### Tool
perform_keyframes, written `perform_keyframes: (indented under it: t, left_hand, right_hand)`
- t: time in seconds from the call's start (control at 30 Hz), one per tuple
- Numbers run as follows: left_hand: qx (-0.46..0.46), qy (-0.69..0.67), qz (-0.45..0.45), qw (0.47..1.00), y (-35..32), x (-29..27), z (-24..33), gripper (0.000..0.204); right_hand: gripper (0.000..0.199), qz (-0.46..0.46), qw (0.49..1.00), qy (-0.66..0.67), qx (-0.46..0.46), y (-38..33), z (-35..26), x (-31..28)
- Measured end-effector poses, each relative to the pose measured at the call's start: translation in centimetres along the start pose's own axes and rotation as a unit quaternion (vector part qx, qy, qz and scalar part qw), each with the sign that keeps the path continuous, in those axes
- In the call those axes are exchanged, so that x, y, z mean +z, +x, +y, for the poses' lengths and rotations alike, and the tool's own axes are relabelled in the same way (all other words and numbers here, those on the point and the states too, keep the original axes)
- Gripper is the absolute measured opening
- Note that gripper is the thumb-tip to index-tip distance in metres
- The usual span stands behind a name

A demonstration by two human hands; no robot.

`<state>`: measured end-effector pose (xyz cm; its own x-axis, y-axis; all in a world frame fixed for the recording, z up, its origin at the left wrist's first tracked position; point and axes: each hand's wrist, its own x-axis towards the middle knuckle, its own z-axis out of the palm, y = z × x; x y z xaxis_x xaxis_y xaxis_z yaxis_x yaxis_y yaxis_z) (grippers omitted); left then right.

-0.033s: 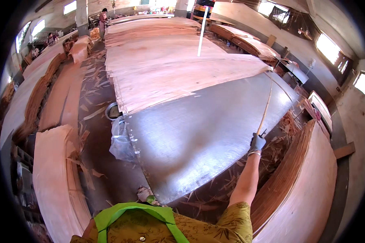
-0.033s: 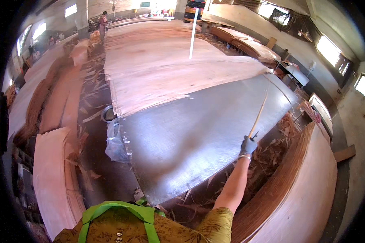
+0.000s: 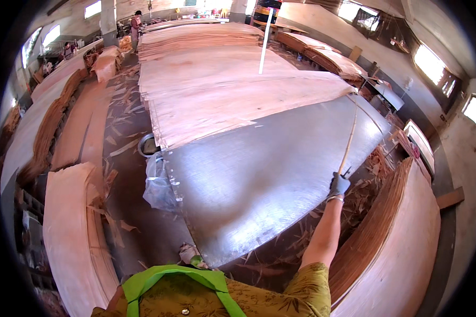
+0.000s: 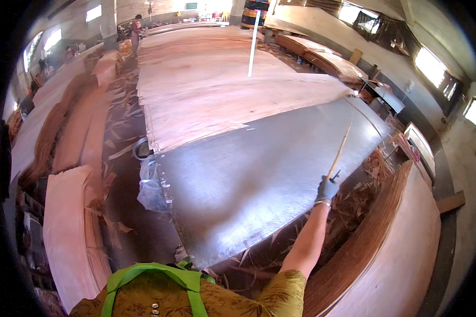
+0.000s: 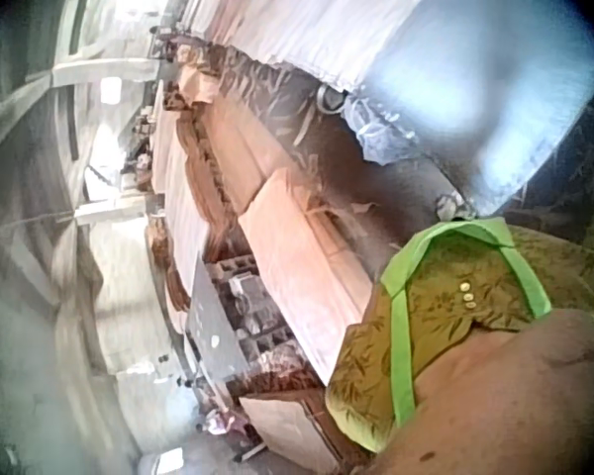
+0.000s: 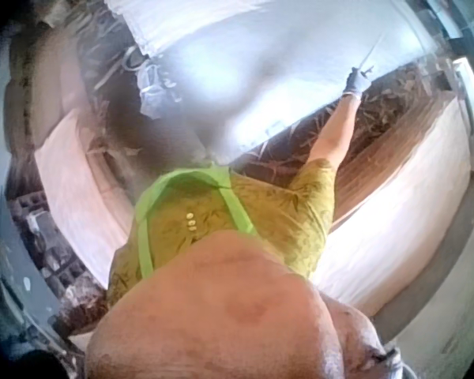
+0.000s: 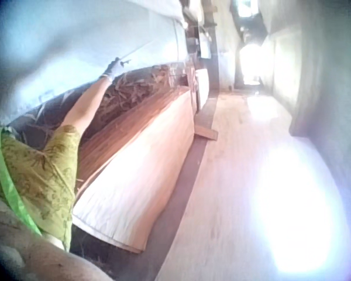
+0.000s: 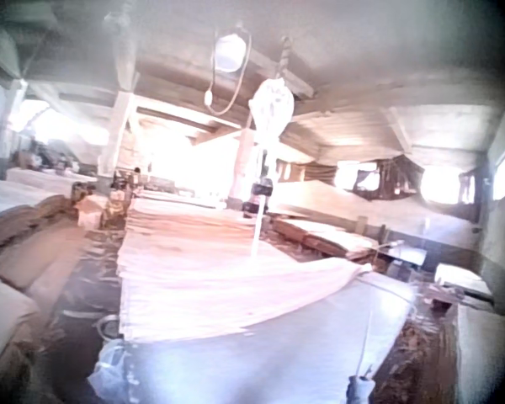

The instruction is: The person organizes large wood veneer sheets, picking them up from one stack and placing them onto a metal table. The person then uses a hand tool and small pieces of white tape to join multiple veneer strips together into a larger sheet.

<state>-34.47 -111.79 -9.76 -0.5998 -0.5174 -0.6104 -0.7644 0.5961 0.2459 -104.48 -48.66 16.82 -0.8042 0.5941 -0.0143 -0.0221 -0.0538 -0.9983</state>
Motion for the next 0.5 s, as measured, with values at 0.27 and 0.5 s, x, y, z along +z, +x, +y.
perform_keyframes:
  t: [0.27, 0.5]
  left_hand:
    - [-0.011, -0.014, -0.017, 1.000, 1.0, 0.8, 2.9, 0.037]
    - [-0.021, -0.010, -0.030, 0.999, 1.4, 0.5, 3.8, 0.037]
  right_hand:
    - [0.021, 0.024, 0.971, -0.203, -0.126, 5.0, 3.4, -5.5]
    - [0.017, 0.023, 0.997, -0.074, -0.025, -3.1, 9.0, -4.5]
